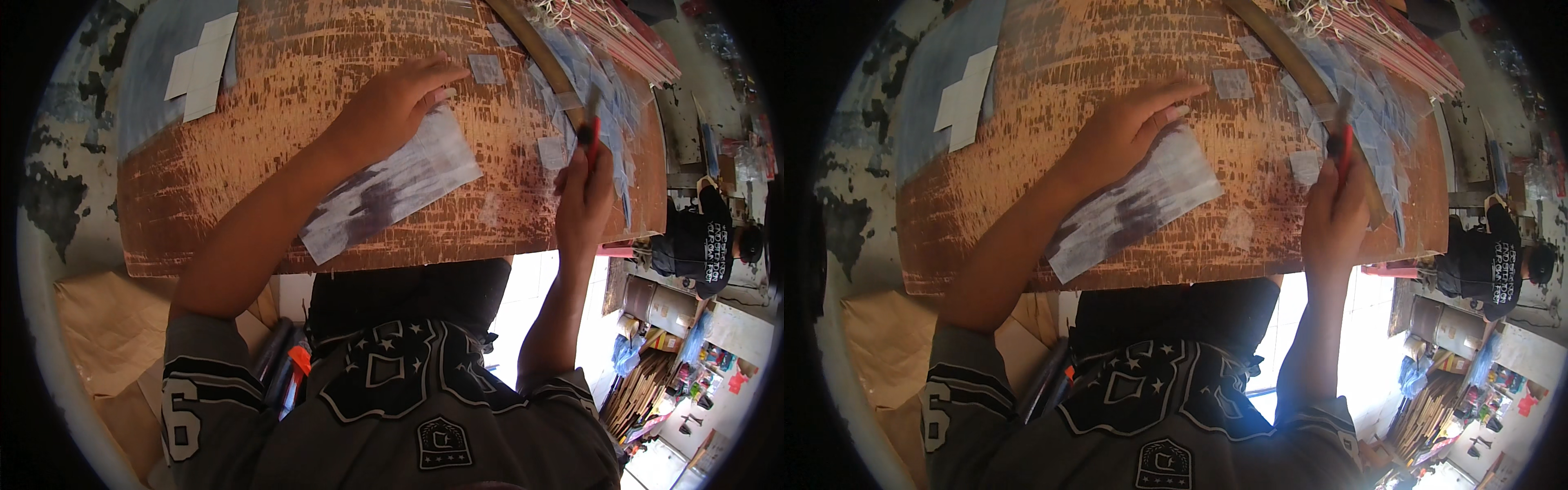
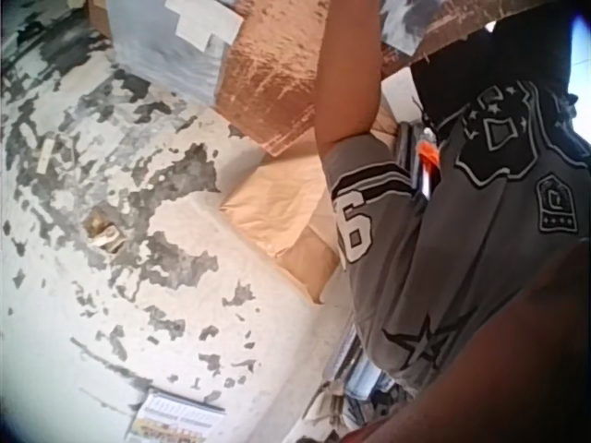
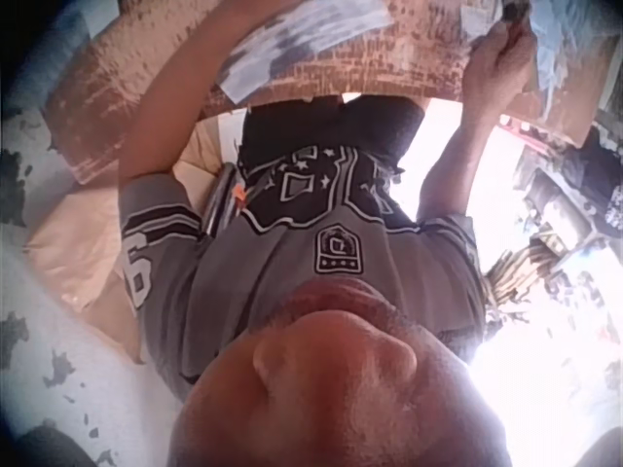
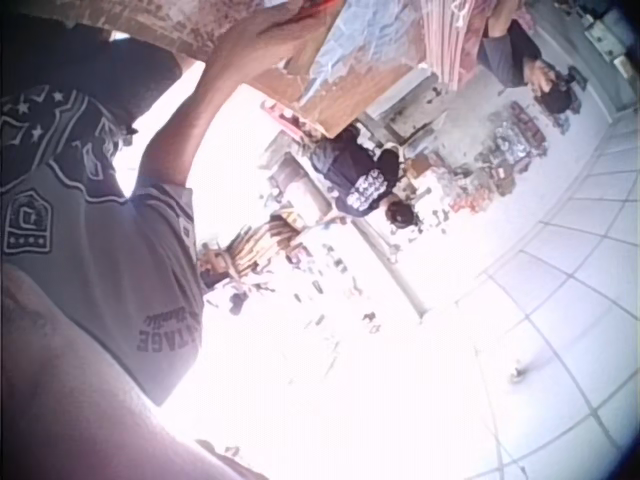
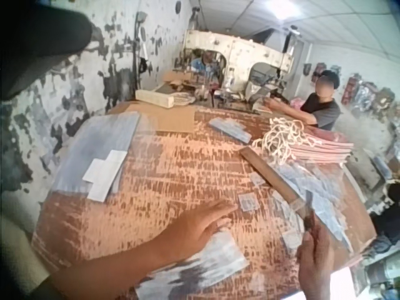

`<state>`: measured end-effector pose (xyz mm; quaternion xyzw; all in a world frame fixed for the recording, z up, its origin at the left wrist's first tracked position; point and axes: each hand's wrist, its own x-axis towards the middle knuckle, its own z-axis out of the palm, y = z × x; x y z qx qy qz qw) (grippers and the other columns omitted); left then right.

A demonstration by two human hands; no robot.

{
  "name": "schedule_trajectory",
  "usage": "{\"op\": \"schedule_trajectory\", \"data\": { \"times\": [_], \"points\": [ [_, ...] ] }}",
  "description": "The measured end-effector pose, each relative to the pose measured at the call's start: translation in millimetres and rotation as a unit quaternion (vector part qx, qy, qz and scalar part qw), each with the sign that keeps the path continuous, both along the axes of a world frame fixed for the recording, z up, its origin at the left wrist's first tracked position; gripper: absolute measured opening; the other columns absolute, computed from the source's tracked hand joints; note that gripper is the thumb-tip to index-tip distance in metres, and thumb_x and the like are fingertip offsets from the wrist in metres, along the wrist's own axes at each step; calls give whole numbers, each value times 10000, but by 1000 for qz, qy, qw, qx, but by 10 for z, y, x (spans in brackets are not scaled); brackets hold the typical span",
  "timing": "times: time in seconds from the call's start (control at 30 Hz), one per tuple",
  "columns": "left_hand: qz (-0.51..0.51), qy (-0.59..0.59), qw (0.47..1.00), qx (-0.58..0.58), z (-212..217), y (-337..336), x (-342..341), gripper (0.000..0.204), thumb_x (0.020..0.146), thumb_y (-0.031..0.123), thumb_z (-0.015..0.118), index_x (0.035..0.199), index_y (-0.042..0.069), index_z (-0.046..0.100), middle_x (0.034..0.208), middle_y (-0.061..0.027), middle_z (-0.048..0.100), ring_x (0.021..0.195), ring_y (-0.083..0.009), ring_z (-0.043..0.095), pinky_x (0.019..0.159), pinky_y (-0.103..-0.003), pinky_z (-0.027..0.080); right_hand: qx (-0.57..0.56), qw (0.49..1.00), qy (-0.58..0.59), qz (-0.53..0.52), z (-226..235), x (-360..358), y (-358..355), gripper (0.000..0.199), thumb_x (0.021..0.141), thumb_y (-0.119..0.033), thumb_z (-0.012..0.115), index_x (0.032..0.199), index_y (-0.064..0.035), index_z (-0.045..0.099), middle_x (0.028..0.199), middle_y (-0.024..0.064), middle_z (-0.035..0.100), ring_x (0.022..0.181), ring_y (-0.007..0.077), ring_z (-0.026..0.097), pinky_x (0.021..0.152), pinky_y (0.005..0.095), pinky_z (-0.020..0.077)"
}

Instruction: The person uses a wooden ruler and a red utility knife to cut small rectangular pieces of light-colored material on a wooden workbench. They repeatedly align the ruler, slice along the edge, and separate the cut pieces, which accumulate on the table.

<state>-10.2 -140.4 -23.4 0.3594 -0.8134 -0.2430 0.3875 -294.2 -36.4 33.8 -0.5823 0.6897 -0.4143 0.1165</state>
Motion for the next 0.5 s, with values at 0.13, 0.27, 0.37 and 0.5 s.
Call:
{"op": "schedule_trajectory", "data": {
  "times": [0.13, 0.27, 0.37, 0.5],
  "points": [
    [-8, 38, 999, 26, -12, -48, 30, 397, 1178, 195, 579, 1562, 216, 673, 1599, -190, 654, 1467, -370, 646, 1221, -457, 532, 113, 988, -61, 89, 195, 239, 549, 410, 1184, -138, 555, 1581, -36, 545, 952, 100, 658, 780, 143, 628, 704, 339, 507],
    [-15, 45, 997, 64, 55, -51, 41, 389, 1183, 231, 581, 1558, 205, 681, 1581, -176, 674, 1457, -339, 660, 1204, -447, 538, 179, 964, -60, 185, 331, 645, 734, 574, 1153, -31, 556, 1715, -86, 457, 1491, 223, 688, 1222, 225, 726, 1072, 386, 555],
    [-15, 48, 995, 82, 74, -55, 46, 390, 1182, 250, 591, 1557, 193, 683, 1560, -164, 696, 1440, -324, 676, 1195, -441, 542, 134, 960, -42, 240, 267, 752, 622, 559, 1122, 25, 571, 1671, -72, 528, 1506, 237, 700, 1364, 314, 716, 1127, 405, 541],
    [-30, 58, 988, 142, 188, -18, 40, 397, 1173, 255, 611, 1556, 181, 684, 1550, -151, 707, 1431, -309, 683, 1194, -437, 545, 103, 959, 31, 261, 189, 814, 511, 595, 1064, 34, 609, 1633, -132, 562, 1217, 258, 741, 1101, 443, 760, 917, 526, 599]
  ]
}}
